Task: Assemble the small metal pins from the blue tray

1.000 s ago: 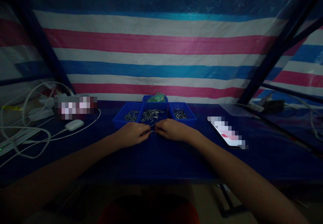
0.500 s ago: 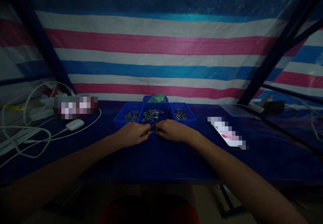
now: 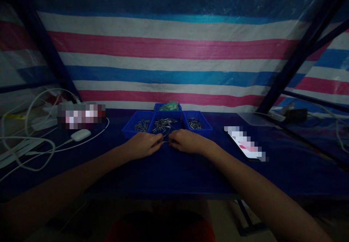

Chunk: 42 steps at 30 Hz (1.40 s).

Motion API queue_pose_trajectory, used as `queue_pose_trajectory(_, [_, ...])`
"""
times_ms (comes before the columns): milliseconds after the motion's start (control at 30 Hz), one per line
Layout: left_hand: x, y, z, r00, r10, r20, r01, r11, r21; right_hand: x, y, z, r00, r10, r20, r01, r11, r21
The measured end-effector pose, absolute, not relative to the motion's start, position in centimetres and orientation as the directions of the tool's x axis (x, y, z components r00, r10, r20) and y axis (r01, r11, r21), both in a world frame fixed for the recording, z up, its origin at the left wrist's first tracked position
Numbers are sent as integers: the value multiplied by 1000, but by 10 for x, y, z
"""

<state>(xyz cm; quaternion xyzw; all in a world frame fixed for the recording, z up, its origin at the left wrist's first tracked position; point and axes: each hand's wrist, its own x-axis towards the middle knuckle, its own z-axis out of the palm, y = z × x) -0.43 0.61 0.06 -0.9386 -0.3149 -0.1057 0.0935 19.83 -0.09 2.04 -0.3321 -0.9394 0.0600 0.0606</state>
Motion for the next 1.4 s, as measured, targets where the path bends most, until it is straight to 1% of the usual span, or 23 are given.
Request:
queue_pose_trajectory(267, [-3,6,1,779,570,260,613,-779,-129,197,-1,21,-781,618,87,600,782,-170])
queue_pose_trajectory(467, [-4,6,0,779,575,252,613,-783,-106,197,-1,21,-763,640,88,623,766,-158])
queue_pose_trajectory(767, [-4,4,2,780,573,252,616,-773,-148,198,0,22,-746,660,92,645,749,-150])
queue_pose_trajectory(900, [-3,4,2,778,573,257,614,-779,-123,197,0,21,-766,634,108,622,773,-125])
queue_pose_trajectory(1067, [-3,4,2,775,576,258,617,-778,-116,197,1,20,-780,618,97,606,785,-126])
queue_pose_trajectory(1267, [-4,7,0,779,575,251,617,-773,-144,197,-1,21,-771,630,95,619,776,-122])
queue_pose_trajectory(1400, [-4,6,1,775,589,230,626,-765,-151,199,0,20,-738,666,107,654,745,-132])
